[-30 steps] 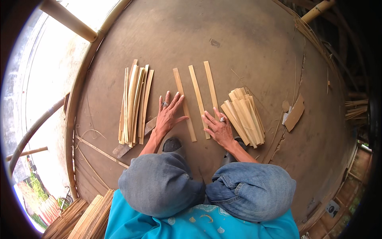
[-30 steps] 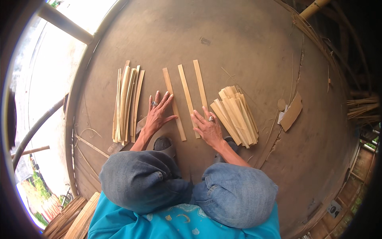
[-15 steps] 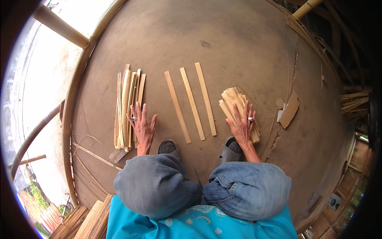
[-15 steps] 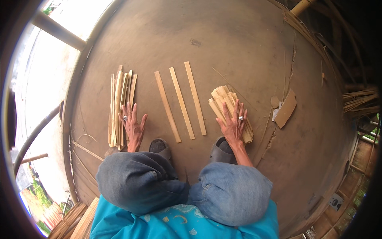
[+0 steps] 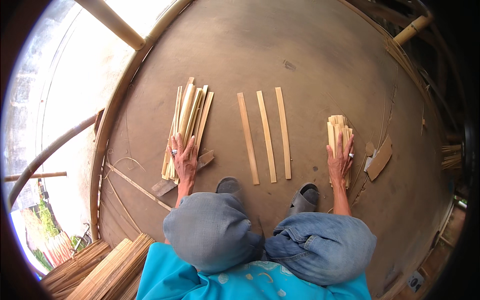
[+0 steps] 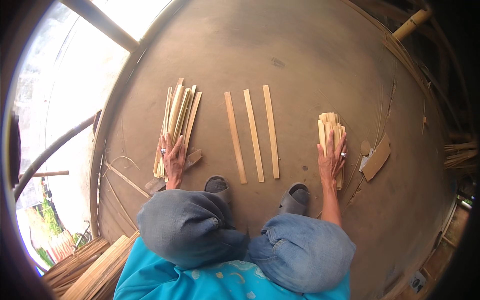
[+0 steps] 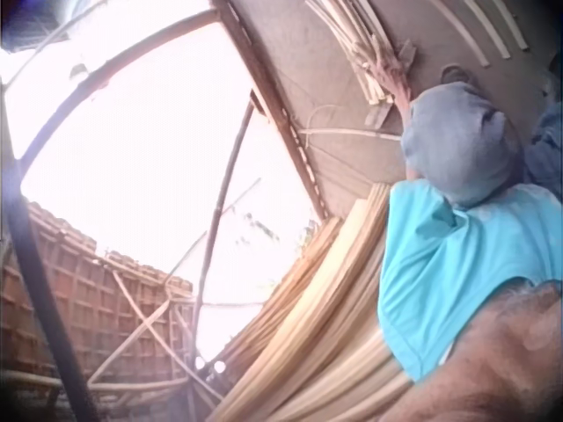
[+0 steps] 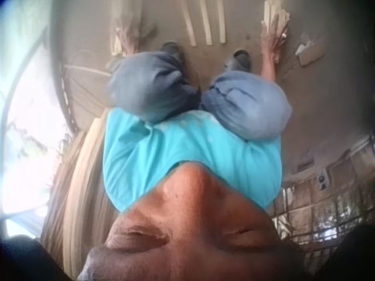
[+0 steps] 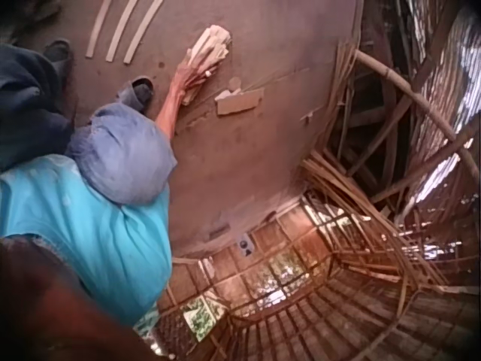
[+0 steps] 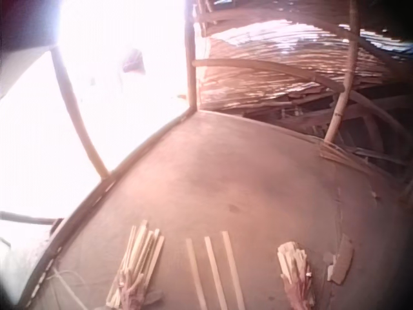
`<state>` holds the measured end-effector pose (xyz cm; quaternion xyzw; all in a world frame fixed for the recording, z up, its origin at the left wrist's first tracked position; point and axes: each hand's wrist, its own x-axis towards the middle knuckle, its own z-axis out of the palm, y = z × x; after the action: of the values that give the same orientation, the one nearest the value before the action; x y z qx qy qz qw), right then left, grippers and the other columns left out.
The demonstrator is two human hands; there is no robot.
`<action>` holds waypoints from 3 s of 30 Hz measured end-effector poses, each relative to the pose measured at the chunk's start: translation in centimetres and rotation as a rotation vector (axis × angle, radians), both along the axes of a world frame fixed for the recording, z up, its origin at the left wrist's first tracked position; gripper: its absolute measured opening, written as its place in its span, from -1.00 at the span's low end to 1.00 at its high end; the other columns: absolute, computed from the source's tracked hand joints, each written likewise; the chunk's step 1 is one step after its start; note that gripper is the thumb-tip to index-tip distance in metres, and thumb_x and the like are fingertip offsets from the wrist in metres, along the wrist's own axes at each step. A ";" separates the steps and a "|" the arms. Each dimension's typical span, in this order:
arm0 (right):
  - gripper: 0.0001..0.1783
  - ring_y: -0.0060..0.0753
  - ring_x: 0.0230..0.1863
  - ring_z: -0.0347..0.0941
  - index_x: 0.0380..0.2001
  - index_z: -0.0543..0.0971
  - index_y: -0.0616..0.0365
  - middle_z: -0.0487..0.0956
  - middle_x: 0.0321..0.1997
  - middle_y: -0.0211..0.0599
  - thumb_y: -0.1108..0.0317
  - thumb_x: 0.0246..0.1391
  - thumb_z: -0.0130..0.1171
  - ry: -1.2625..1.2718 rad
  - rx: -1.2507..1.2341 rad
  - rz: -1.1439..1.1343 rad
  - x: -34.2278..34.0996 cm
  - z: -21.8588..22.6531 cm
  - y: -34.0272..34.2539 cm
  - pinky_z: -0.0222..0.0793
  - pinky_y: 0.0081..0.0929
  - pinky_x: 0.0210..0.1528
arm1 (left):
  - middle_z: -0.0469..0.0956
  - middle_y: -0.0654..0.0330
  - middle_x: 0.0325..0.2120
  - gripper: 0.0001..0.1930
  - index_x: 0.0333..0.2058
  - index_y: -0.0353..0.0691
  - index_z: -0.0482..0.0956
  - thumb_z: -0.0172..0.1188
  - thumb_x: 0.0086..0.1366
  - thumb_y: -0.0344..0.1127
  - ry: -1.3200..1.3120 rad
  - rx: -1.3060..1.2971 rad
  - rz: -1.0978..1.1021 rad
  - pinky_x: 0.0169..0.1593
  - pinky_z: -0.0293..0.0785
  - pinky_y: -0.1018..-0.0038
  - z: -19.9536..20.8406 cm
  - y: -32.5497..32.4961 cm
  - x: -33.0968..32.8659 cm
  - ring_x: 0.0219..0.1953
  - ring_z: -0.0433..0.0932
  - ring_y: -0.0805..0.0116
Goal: The person sits on the ground and uses a machete to split bamboo strips into thinner pieces. They gather the finished strips, stand, and carry them into a covered area, then sit and arrange the strips on the floor.
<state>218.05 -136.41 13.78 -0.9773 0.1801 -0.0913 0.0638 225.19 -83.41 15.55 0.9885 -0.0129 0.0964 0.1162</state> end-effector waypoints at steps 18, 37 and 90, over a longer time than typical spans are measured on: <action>-0.45 0.32 0.60 -0.19 0.31 0.45 0.21 -0.12 0.60 0.24 0.13 0.39 0.09 -0.111 0.341 0.116 3.3 5.0 8.8 -0.09 0.11 0.56 | 0.47 0.09 0.27 -0.82 -0.15 -0.14 0.76 0.29 0.37 -0.24 -0.090 -0.235 0.274 0.56 -0.23 0.10 2.7 0.5 0.3 0.46 0.23 0.09; -0.57 -0.47 -0.24 0.66 0.02 0.66 0.24 0.72 -0.21 -0.26 0.09 0.37 0.16 0.305 1.485 0.127 2.4 5.2 16.2 0.57 -0.50 -0.14 | 0.62 0.03 0.07 -0.53 0.24 -0.34 0.35 0.22 0.45 -0.34 0.887 -1.831 0.285 0.02 0.69 0.29 3.7 -12.6 1.0 0.00 0.66 0.20; -0.79 -0.58 -0.58 0.49 -0.15 0.57 0.11 0.60 -0.51 -0.37 0.23 0.28 0.25 0.432 1.339 0.029 -1.7 0.4 15.1 0.48 -0.53 -0.51 | 0.66 0.00 -0.53 -0.68 -0.28 -0.34 0.54 0.05 0.42 -0.14 0.684 -0.618 0.102 -0.47 0.60 0.35 2.6 -11.0 6.2 -0.59 0.70 0.22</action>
<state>216.30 -121.33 14.20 -0.7265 0.1930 0.2364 0.6156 231.40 -94.43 18.16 0.8819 0.1040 -0.2302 0.3980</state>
